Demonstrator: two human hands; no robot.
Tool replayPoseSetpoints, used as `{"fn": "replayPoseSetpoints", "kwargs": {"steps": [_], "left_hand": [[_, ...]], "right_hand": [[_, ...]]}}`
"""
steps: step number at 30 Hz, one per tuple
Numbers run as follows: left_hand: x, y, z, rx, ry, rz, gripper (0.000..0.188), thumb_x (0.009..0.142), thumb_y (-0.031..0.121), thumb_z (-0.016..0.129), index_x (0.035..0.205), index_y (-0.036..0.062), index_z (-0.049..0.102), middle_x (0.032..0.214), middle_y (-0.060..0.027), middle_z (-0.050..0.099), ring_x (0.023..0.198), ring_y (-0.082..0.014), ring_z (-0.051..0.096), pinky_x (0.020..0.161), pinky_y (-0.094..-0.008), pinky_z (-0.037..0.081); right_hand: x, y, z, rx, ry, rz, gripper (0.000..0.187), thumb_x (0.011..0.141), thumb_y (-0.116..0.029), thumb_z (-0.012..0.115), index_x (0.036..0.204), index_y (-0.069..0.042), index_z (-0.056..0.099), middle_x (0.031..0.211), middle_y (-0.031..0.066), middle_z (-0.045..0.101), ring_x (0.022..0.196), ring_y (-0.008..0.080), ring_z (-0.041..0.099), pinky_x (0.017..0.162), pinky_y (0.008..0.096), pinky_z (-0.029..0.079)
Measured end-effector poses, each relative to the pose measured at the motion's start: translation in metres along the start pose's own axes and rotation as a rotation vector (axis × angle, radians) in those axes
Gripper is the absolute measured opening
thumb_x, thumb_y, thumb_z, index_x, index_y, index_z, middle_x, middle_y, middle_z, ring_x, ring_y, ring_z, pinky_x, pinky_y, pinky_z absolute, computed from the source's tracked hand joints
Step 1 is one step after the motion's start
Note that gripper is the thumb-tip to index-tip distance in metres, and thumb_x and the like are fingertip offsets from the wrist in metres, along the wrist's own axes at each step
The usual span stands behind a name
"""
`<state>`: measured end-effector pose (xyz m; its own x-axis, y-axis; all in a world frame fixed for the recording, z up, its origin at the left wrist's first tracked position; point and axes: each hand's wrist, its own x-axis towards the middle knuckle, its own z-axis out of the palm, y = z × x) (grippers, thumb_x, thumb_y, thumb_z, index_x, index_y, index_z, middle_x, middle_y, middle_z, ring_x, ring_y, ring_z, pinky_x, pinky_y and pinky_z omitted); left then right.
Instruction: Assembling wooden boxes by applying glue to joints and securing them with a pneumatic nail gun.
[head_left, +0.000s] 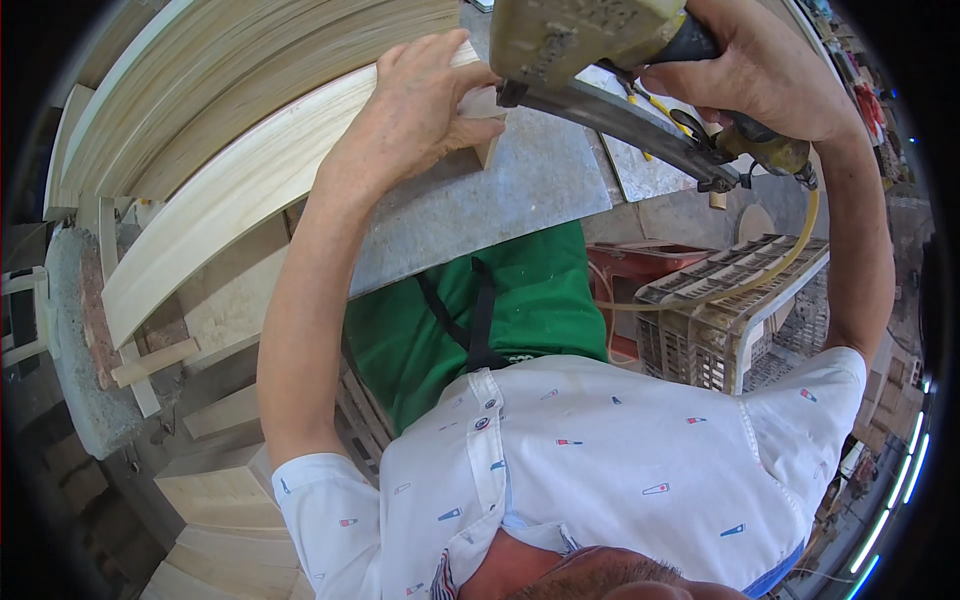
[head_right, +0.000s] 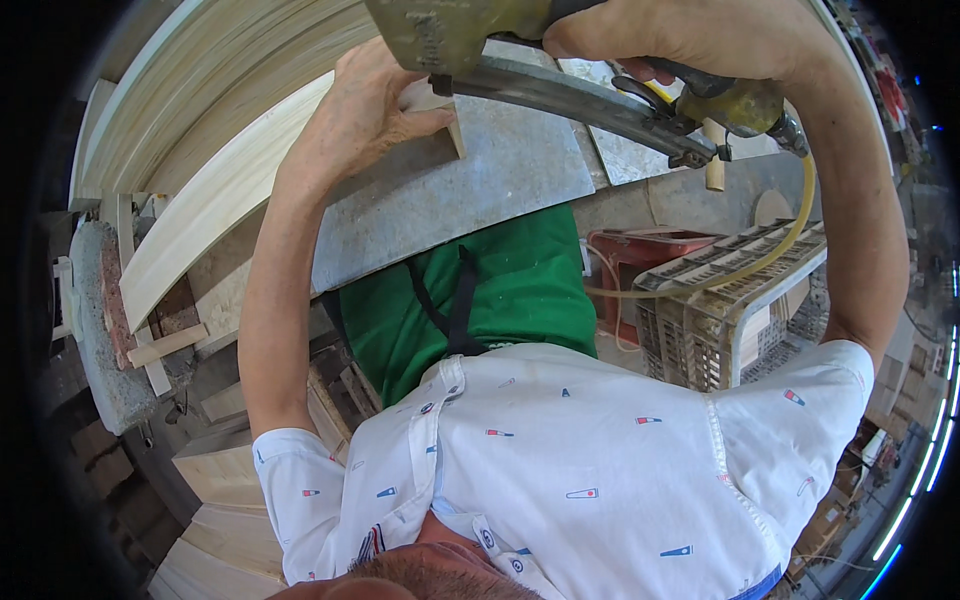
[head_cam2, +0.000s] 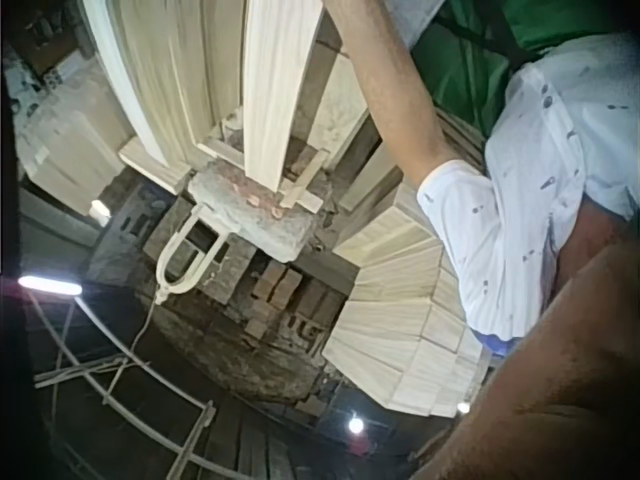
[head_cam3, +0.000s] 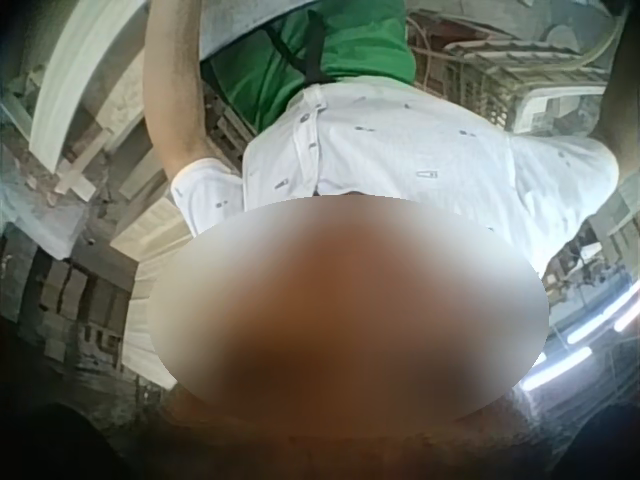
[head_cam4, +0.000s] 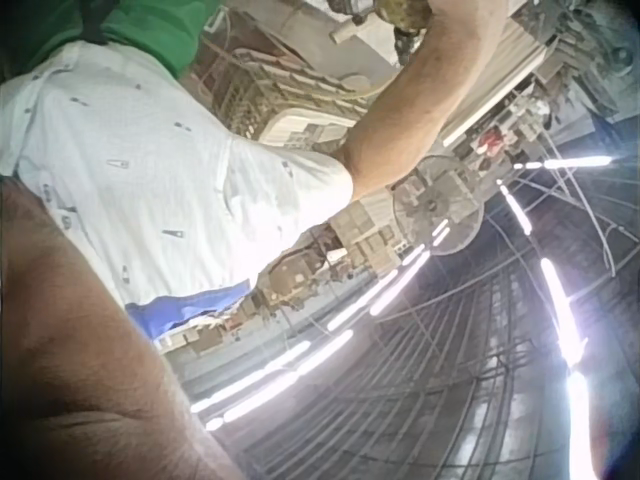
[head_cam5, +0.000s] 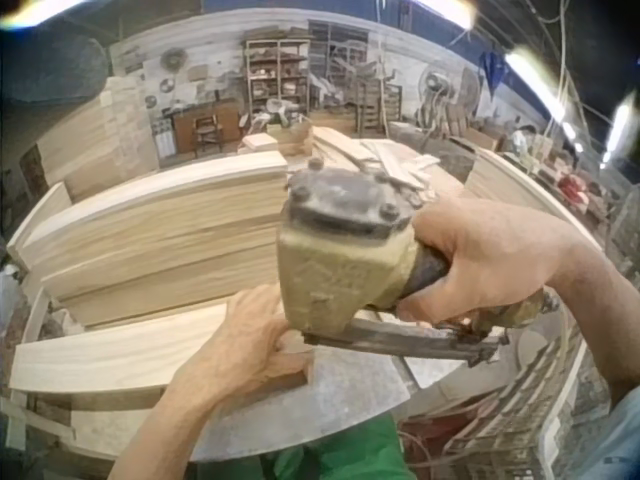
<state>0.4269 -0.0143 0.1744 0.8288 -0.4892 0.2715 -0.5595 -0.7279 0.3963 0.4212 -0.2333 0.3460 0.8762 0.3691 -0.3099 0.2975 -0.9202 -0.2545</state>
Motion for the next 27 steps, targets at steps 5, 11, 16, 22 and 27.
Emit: {"fn": "replayPoseSetpoints", "kwargs": {"steps": [5, 11, 16, 22, 27], "left_hand": [[0.001, -0.001, 0.000, -0.037, 0.004, 0.021, 0.046, 0.072, 0.031, 0.073, 0.115, 0.0166, 0.066, 0.134, -0.0198, 0.046, 0.128, -0.0332, 0.038, 0.110, -0.0432, 0.025], [0.000, -0.002, 0.002, -0.055, 0.018, 0.005, 0.046, 0.072, 0.032, 0.073, 0.115, 0.0163, 0.066, 0.133, -0.0186, 0.046, 0.127, -0.0334, 0.039, 0.109, -0.0435, 0.026], [0.000, -0.003, 0.003, -0.048, 0.023, 0.005, 0.046, 0.072, 0.033, 0.073, 0.115, 0.0163, 0.066, 0.132, -0.0178, 0.046, 0.126, -0.0333, 0.040, 0.109, -0.0438, 0.027], [0.000, 0.004, -0.001, -0.064, 0.077, 0.041, 0.041, 0.071, 0.023, 0.075, 0.109, 0.0109, 0.065, 0.111, -0.0136, 0.054, 0.102, -0.0292, 0.048, 0.089, -0.0426, 0.037], [0.001, 0.013, -0.003, -0.223, -0.007, -0.063, 0.040, 0.070, 0.013, 0.077, 0.106, 0.0051, 0.062, 0.092, -0.0110, 0.062, 0.081, -0.0239, 0.054, 0.072, -0.0403, 0.047]], "right_hand": [[0.004, 0.001, 0.001, -0.099, -0.051, -0.037, 0.033, 0.075, -0.028, 0.070, 0.083, 0.003, 0.063, 0.062, 0.0079, 0.060, 0.055, 0.0161, 0.057, 0.050, 0.0302, 0.044], [0.008, 0.006, 0.004, -0.062, -0.017, -0.060, 0.033, 0.074, -0.027, 0.070, 0.083, 0.004, 0.062, 0.063, 0.0078, 0.060, 0.056, 0.0167, 0.057, 0.050, 0.0298, 0.045], [0.008, 0.008, 0.006, -0.021, 0.002, -0.057, 0.033, 0.074, -0.027, 0.070, 0.082, 0.005, 0.062, 0.062, 0.0080, 0.060, 0.055, 0.0170, 0.057, 0.050, 0.0296, 0.045], [0.005, -0.003, 0.000, -0.051, 0.028, -0.120, 0.034, 0.073, -0.027, 0.069, 0.079, 0.005, 0.061, 0.060, 0.0083, 0.059, 0.054, 0.0172, 0.056, 0.049, 0.0309, 0.044], [0.001, -0.013, 0.004, -0.134, 0.118, -0.149, 0.031, 0.073, -0.025, 0.066, 0.077, 0.005, 0.059, 0.058, 0.0088, 0.056, 0.052, 0.0174, 0.054, 0.049, 0.0334, 0.042]]}}
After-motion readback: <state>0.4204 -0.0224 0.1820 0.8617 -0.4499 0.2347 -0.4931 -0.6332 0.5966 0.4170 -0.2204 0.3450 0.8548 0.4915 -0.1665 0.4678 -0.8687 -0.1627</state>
